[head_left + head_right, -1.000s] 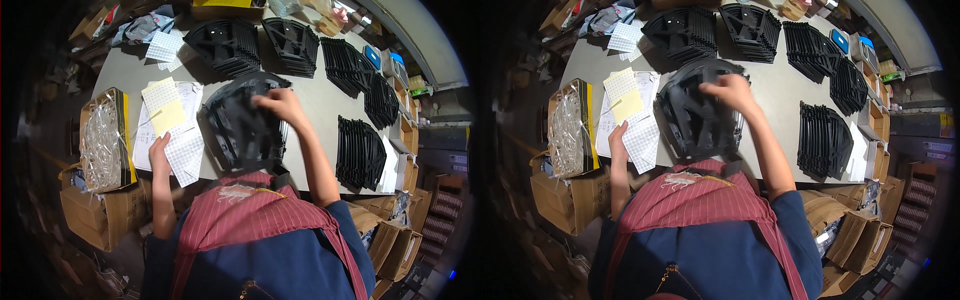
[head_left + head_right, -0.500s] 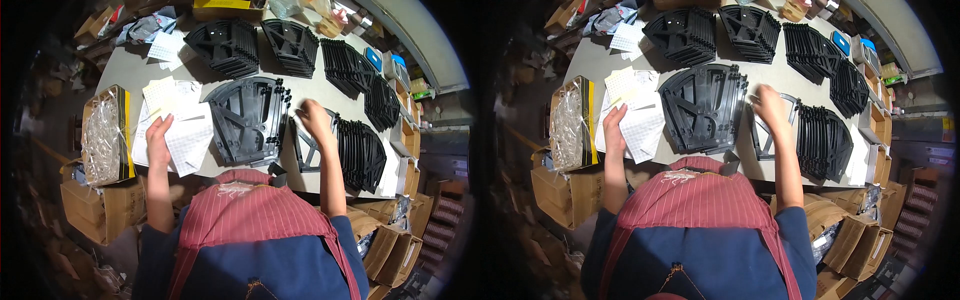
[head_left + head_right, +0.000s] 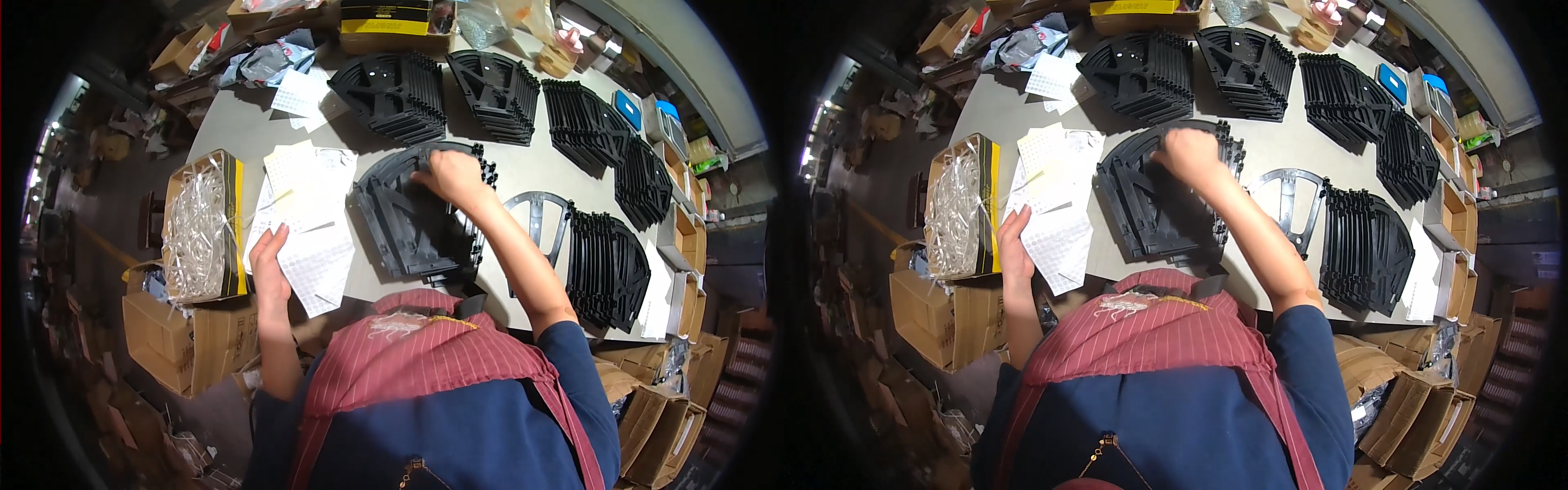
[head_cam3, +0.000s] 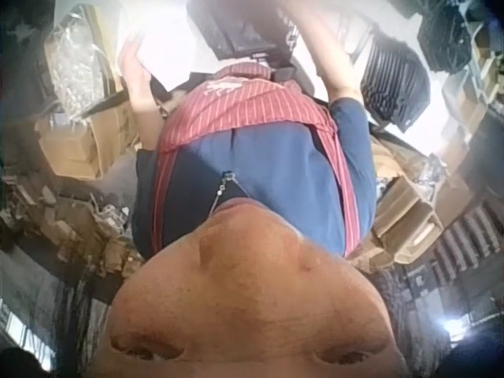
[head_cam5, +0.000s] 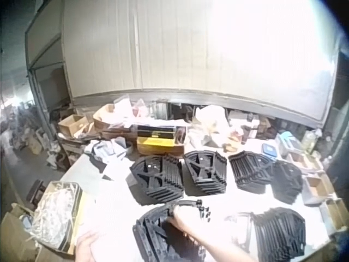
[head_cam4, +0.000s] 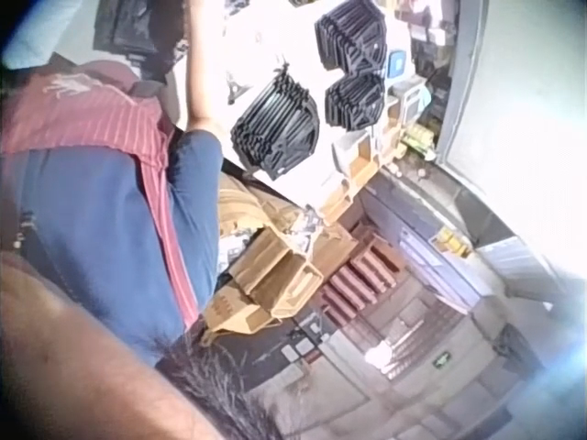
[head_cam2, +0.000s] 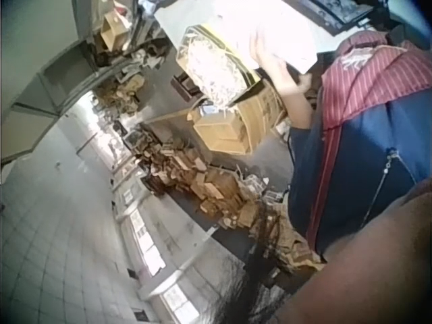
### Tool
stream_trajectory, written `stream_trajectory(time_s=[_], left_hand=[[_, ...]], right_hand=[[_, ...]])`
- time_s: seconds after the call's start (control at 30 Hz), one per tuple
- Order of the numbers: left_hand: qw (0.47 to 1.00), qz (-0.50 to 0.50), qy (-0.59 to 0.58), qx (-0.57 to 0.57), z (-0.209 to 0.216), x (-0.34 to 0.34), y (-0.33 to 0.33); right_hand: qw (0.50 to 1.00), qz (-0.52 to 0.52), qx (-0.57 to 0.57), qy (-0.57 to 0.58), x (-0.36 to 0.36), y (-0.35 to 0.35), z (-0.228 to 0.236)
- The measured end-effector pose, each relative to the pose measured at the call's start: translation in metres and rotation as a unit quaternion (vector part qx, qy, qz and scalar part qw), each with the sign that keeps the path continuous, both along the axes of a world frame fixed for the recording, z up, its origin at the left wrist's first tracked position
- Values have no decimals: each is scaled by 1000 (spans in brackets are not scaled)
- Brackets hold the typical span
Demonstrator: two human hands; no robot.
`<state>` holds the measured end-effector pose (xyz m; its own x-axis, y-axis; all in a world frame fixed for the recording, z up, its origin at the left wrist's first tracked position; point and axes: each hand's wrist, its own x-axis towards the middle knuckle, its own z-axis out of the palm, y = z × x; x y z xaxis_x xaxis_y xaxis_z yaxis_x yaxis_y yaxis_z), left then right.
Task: The person picks up black plastic frames, peels white stickers from a sheet, applies the stickers to the frames, stacks the frames on a workbench, and places the stacks into cardboard boxes.
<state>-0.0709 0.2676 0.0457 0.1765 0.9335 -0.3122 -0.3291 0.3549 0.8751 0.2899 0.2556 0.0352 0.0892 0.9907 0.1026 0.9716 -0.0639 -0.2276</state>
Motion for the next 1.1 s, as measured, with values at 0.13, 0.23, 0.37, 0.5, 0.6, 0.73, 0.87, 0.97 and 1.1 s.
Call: stream_trajectory(time_s=[0.13,0.23,0.37,0.5,0.6,0.73,0.87,0.97,1.1], left_hand=[[1000,9,2,-2,-3,-1,3],[1000,29,4,8,13,20,6],[997,49,-16,52,26,33,8],[998,28,-8,55,26,36,12],[999,12,-4,49,23,37,12],[996,-32,1,78,19,54,11],[985,-71,62,145,17,80,4],[967,-105,139,184,21,91,-3],[942,-160,204,215,33,103,-19]], right_hand=[[999,11,-34,-27,-17,-18,-13],[997,-40,8,72,-8,-28,5],[837,-78,-3,542,17,-63,44],[739,-111,128,652,42,-120,89],[884,-250,152,364,72,-148,66],[944,-315,56,83,115,-174,-32],[948,-309,46,65,115,-187,-74],[946,-324,2,36,105,-188,-68],[957,-287,-2,-42,98,-185,-56]])
